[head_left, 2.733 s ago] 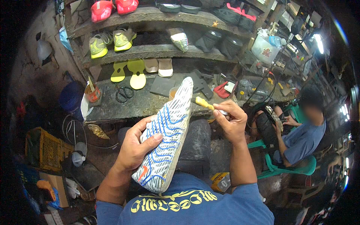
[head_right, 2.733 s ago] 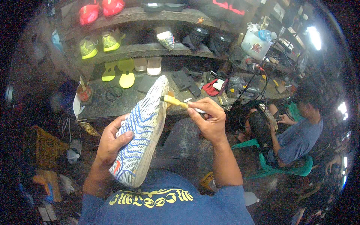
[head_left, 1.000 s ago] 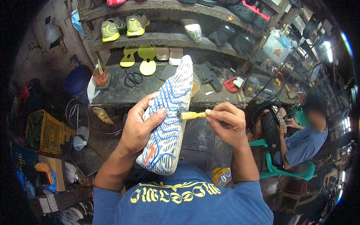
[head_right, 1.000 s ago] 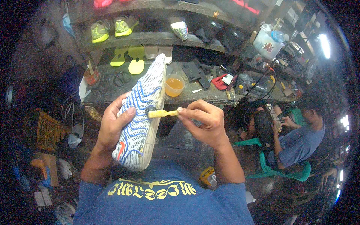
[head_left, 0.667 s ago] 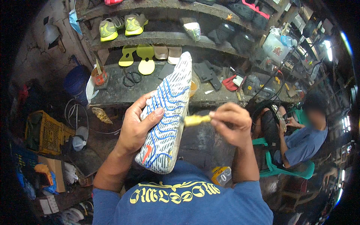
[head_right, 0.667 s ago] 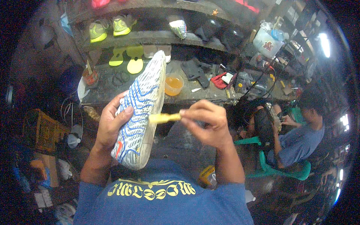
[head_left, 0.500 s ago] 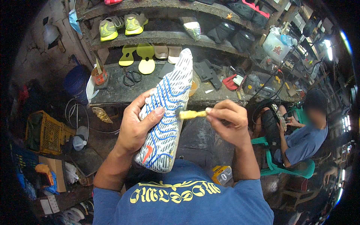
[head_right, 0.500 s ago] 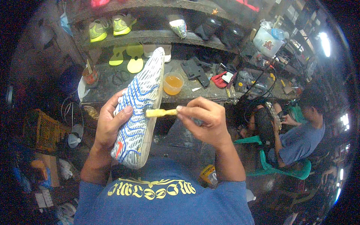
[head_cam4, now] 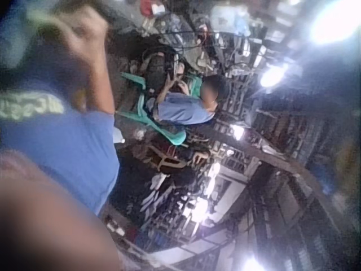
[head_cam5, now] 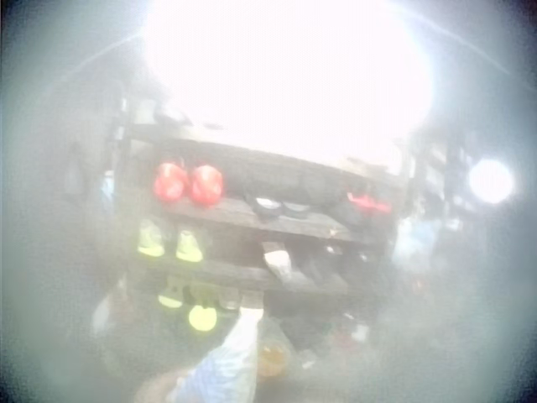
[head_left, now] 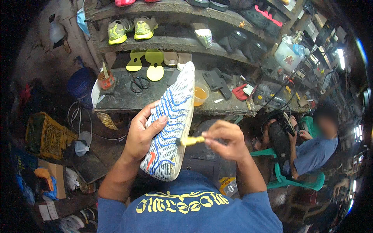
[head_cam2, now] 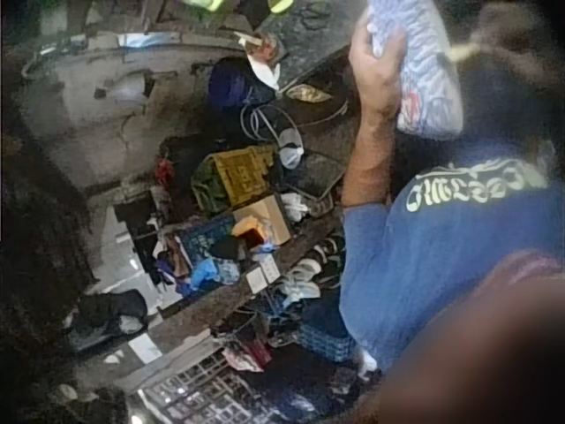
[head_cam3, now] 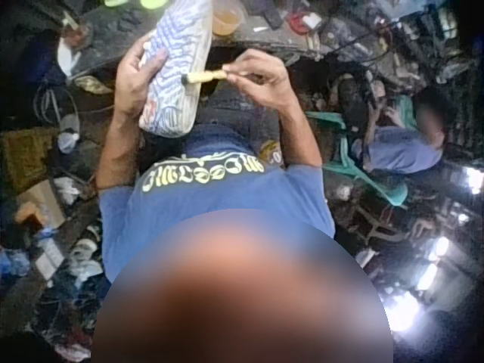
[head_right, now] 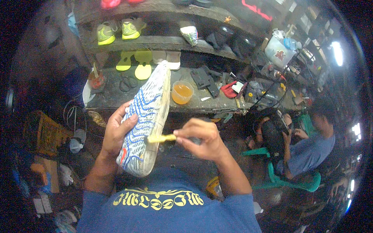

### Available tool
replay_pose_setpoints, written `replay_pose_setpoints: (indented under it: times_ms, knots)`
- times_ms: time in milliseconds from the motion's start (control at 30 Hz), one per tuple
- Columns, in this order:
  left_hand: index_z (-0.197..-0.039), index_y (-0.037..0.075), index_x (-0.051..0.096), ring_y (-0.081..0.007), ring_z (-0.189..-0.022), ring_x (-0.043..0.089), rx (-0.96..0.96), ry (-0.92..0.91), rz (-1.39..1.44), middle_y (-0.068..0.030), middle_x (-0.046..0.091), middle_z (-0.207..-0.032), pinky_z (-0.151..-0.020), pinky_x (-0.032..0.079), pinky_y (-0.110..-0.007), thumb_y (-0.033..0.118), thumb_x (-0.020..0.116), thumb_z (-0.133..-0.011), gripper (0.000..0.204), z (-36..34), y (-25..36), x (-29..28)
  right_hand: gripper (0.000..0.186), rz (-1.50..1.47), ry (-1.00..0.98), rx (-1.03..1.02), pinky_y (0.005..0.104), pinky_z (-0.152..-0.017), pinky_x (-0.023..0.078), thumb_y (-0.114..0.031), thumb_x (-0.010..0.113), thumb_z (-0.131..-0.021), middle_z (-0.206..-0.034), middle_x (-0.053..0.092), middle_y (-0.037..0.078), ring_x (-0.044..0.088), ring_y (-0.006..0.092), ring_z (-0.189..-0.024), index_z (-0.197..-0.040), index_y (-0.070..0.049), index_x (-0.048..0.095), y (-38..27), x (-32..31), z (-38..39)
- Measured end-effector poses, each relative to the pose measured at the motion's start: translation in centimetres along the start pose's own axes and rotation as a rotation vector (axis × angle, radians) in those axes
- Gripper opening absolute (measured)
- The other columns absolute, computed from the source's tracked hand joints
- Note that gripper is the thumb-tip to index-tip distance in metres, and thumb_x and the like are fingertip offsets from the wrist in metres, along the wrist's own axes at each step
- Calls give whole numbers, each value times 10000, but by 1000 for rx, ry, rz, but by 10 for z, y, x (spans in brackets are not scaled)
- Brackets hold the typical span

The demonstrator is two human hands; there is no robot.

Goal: The person paints the soles of multiple shoes using a small brush and a yellow liquid from a cup. They handle a white sneaker with blue patterns and a bright yellow sneaker, repeatedly dipping the brush and applying the liquid to the sole surfaces.

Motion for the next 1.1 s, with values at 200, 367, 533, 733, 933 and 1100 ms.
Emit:
replay_pose_setpoints:
  times_ms: [200, 367, 533, 733, 933, 1100]
  knots:
    - [-1484, -66, 367, -244, -1167, 654, -65, 27, 428, -192, 609, -1318, -1010, 531, -366, 263, 585, -1003, 622, 14, 3, -21, 148, 400, 481, 220, 360, -707, 544, -141, 766, -886, -876, 736, 121, 709, 248, -785, -977, -23, 763, 55, -50, -9]
    - [-1489, -59, 371, -292, -1195, 643, 176, 25, 261, -210, 594, -1352, -1043, 522, -420, 369, 619, -976, 712, 24, 24, -42, 151, 1023, -72, 446, 427, -697, 563, -178, 677, -910, -950, 744, 148, 725, 333, -824, -933, -51, 757, 113, -34, -52]
    - [-1448, -18, 481, -322, -1191, 655, -20, -4, 628, -192, 639, -1341, -1036, 524, -469, 435, 538, -1033, 617, 24, 4, -64, 135, 1197, -322, 306, 462, -720, 580, -126, 628, -870, -907, 727, 134, 728, 338, -842, -929, -105, 748, 141, -4, -88]
    - [-1426, -6, 514, -317, -1168, 672, -56, 104, 641, -182, 668, -1302, -1053, 511, -486, 419, 465, -1078, 552, 15, -21, -91, 154, 838, -115, 223, 474, -725, 566, -223, 688, -894, -910, 727, 144, 707, 367, -863, -932, -83, 738, 137, -24, -49]
    - [-1618, 117, 187, -314, -1349, 533, 210, 139, 370, -165, 441, -1535, -1119, 463, -441, 215, 636, -946, 813, -8, -1, -80, 222, 334, 17, 527, 391, -830, 548, -203, 721, -907, -975, 752, 181, 732, 290, -907, -1048, -36, 756, 178, -29, -21]
    - [-1522, 18, 352, -280, -1231, 617, 110, 185, 235, -223, 532, -1400, -1059, 513, -399, 64, 549, -898, 655, -7, -5, -79, 192, 101, 76, 542, 291, -734, 497, -156, 741, -932, -859, 729, 30, 621, 102, -782, -1011, 20, 743, 203, -32, -10]
Point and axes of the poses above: each hand's wrist, its own z-axis away from the middle knuckle, its own x-axis out of the palm, y = z × x, the point moved 7 cm from there along -z, towards the middle knuckle
